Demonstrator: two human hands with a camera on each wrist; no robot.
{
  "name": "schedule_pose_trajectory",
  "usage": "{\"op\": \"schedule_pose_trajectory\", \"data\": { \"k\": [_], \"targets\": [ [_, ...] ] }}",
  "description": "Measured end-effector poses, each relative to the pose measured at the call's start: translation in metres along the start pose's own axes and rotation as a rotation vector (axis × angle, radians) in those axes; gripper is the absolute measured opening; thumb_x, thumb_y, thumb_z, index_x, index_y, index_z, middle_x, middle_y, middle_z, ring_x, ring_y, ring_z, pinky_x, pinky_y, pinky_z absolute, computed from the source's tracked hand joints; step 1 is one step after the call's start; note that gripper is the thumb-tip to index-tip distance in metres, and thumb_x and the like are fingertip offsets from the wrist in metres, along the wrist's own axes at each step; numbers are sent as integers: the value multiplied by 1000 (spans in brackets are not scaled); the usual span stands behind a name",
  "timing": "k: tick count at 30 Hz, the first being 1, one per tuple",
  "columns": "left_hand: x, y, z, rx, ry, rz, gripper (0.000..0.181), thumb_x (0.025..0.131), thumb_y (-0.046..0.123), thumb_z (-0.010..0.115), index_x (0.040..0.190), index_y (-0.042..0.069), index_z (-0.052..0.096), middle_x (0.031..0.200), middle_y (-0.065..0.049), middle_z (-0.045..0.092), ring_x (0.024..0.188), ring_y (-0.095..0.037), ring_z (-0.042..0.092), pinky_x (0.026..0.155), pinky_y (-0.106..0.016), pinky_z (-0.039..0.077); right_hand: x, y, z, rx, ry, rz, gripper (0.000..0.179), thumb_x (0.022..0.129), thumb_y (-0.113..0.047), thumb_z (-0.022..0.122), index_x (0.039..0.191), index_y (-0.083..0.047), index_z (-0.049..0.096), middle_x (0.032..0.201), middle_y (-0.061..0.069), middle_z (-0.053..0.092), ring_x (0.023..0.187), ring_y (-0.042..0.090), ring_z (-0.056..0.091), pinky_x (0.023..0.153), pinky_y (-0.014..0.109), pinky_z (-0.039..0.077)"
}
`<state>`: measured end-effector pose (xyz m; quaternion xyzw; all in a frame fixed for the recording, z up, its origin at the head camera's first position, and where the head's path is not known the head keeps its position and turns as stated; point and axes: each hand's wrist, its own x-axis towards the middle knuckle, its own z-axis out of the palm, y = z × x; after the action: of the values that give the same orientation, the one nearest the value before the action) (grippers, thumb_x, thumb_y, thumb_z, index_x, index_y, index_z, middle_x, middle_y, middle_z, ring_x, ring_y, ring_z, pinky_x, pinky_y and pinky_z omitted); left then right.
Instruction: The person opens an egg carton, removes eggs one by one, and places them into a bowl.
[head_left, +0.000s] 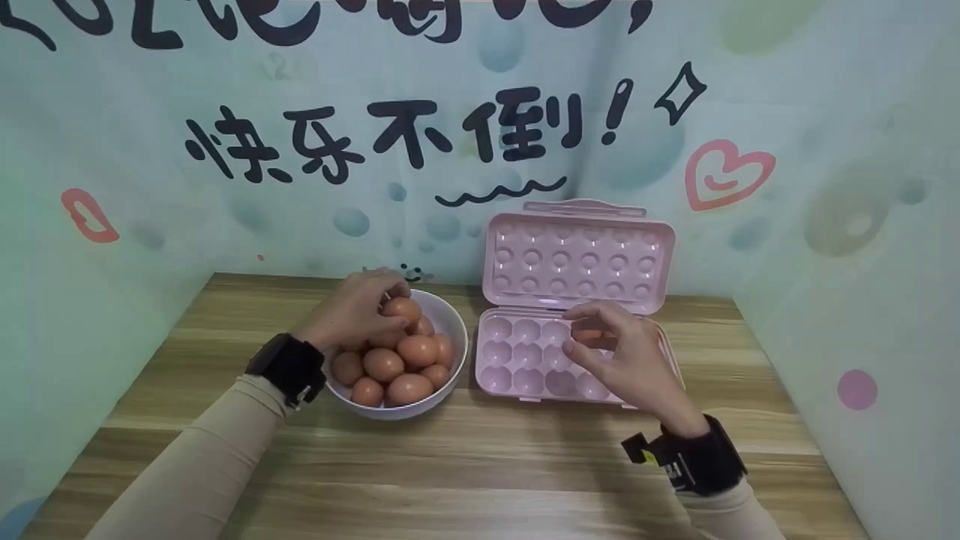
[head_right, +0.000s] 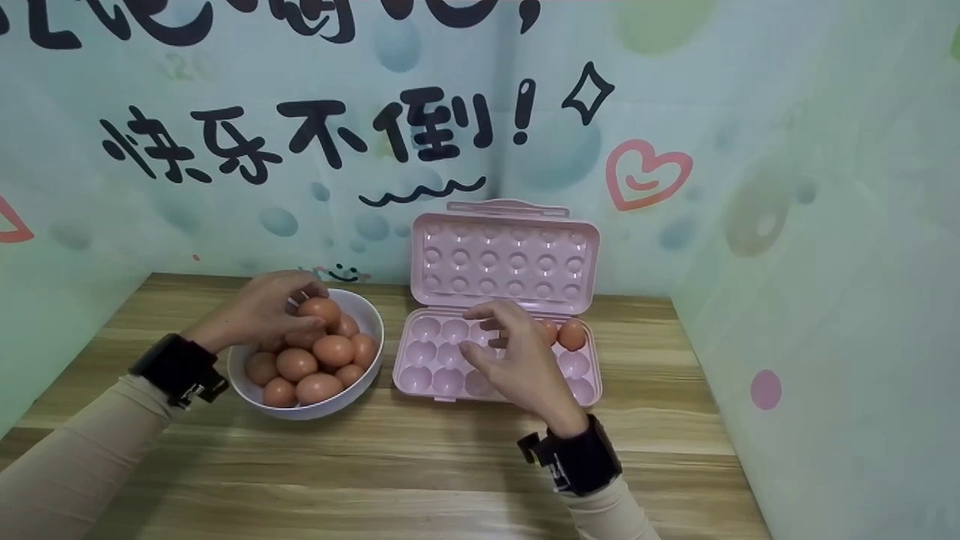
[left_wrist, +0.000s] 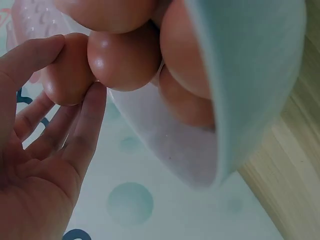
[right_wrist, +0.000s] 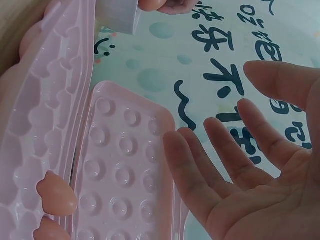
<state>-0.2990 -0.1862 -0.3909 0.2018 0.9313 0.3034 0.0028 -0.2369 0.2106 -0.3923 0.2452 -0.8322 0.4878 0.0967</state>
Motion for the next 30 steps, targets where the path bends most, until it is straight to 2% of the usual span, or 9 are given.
{"op": "schedule_pose_trajectory", "data": {
  "k": [7, 12, 17, 22, 30],
  "targets": [
    [5, 0, 5, 30, -30, -3, 32, 92, 15, 79, 122, 7, 70, 119, -10, 70, 115, -30, 62, 103, -49, 49, 0, 1, 0, -6, -5, -19, 32, 91, -2, 81, 120, -10, 72, 116, 3, 76, 105, 25, 76, 92, 35, 62],
    [6, 2, 8, 36, -39, 10, 30, 95, 11, 75, 124, 6, 71, 120, -9, 72, 115, -29, 64, 103, -48, 51, 0, 2, -1, -2, -9, -26, 31, 91, -1, 81, 120, -10, 73, 115, 2, 76, 105, 25, 76, 92, 35, 62],
    [3, 3, 11, 43, -45, 73, 30, 92, 5, 77, 121, 6, 71, 116, -8, 73, 111, -28, 65, 99, -47, 53, 0, 2, -1, -9, -9, -24, 30, 92, -2, 81, 119, -10, 73, 115, 2, 76, 105, 24, 76, 92, 34, 62],
    [2, 4, 13, 41, -55, 127, 23, 93, 7, 78, 115, 5, 70, 111, -10, 74, 107, -28, 69, 94, -47, 56, -1, 2, -1, -12, -7, -26, 29, 91, -1, 81, 118, -10, 74, 114, 2, 76, 105, 25, 76, 92, 34, 62],
    [-3, 9, 11, 37, -57, 102, 23, 95, 11, 78, 117, 7, 72, 115, -8, 74, 112, -30, 67, 100, -48, 53, -2, 2, -5, -8, 5, -13, 29, 91, 0, 81, 118, -10, 73, 111, 4, 73, 102, 21, 76, 92, 33, 62]
  ]
}}
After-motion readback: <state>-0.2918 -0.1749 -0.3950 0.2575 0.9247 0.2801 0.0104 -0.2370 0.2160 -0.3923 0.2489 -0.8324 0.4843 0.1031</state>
